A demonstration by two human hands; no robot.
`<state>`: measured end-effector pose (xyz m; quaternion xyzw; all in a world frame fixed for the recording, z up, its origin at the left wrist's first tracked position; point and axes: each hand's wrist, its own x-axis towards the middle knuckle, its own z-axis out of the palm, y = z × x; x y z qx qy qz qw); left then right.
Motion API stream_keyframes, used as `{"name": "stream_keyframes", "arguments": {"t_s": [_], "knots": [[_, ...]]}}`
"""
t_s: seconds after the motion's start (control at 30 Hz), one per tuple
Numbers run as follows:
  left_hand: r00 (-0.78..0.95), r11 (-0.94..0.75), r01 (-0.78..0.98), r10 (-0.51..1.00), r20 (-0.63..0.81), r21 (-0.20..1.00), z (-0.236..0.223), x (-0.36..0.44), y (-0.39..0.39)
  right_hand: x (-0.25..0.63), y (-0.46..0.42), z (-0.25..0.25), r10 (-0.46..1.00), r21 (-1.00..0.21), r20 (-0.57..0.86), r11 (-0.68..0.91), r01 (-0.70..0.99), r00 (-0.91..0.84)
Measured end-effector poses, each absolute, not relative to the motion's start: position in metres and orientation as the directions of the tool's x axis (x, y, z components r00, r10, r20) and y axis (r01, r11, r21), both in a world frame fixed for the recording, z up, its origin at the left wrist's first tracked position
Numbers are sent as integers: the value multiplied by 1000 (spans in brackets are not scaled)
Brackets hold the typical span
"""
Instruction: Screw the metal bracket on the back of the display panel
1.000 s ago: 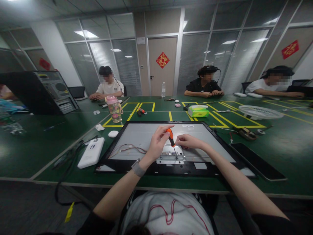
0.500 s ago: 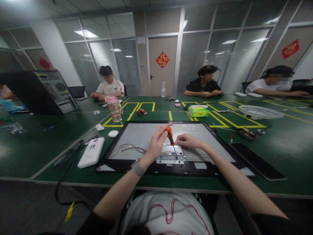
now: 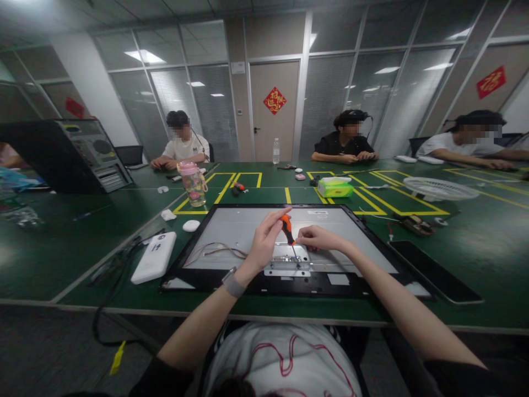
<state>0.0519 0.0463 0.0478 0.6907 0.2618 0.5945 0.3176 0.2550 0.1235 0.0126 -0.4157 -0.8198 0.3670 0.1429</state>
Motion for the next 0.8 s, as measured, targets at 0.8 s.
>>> {"name": "stream_keyframes", "arguments": {"t_s": [0.8], "knots": [[143, -631, -26, 765, 628, 775, 47, 53, 47, 256, 125, 11, 785, -724, -66, 387, 571, -616]]}}
